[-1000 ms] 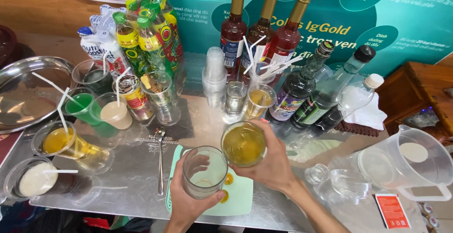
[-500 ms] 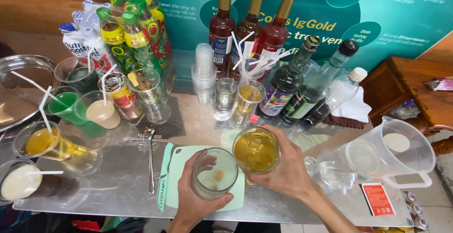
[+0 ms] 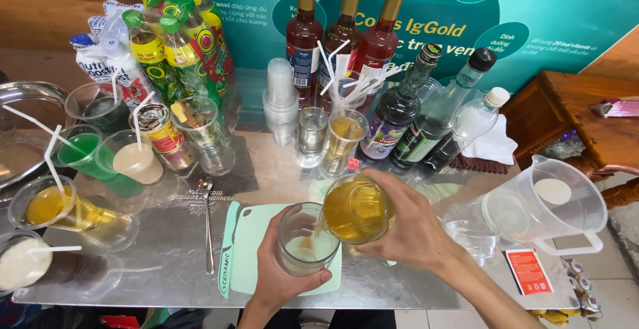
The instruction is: The person cuts a lime on a green cutting board using a knife, then pours a yellow liquid from a glass into a measuring cup. They walk to a cooler, open it, and scoop ice into the measuring cup containing the liquid.
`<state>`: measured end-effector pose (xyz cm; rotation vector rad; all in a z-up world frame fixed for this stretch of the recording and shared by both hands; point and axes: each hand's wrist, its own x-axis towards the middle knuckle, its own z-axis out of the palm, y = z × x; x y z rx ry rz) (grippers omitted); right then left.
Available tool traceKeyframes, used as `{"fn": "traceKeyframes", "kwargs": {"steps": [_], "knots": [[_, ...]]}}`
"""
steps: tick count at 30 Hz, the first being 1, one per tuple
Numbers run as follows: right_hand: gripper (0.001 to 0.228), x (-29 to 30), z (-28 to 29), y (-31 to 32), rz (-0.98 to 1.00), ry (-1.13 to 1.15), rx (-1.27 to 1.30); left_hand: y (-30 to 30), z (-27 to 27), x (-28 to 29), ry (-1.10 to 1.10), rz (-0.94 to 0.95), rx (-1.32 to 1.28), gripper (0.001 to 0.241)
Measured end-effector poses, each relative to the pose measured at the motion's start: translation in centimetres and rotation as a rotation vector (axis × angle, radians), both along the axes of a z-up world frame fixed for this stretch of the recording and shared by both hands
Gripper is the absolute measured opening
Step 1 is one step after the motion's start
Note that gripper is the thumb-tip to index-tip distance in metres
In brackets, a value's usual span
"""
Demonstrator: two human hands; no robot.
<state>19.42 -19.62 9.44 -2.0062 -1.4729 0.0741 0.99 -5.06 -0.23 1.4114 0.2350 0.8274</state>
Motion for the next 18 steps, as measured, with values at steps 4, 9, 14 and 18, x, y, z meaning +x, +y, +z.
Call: {"fn": "traceKeyframes", "kwargs": {"steps": [4,9,14,18], "knots": [[0.121,0.2,0.7,0.1,0.014,0.004,-0.038,0.2,0.3,0.2,0.012,-0.006,0.007,0.102],[0.117,0.3,1.2,0.1,0.051,-0.078,0.027,0.8,0.8,0.1,0.034,-0.077,0.031,0.101],[0.118,0.5,1.4,0.2,0.076,-0.076,0.02,1.0,1.1,0.4,0.005,-0.195,-0.061,0.102],[0.115,0.6,1.8,0.3,0.106,-0.102,0.017,1.5,0.3,0.9,-0.085,-0.336,-0.161,0.099]]}}
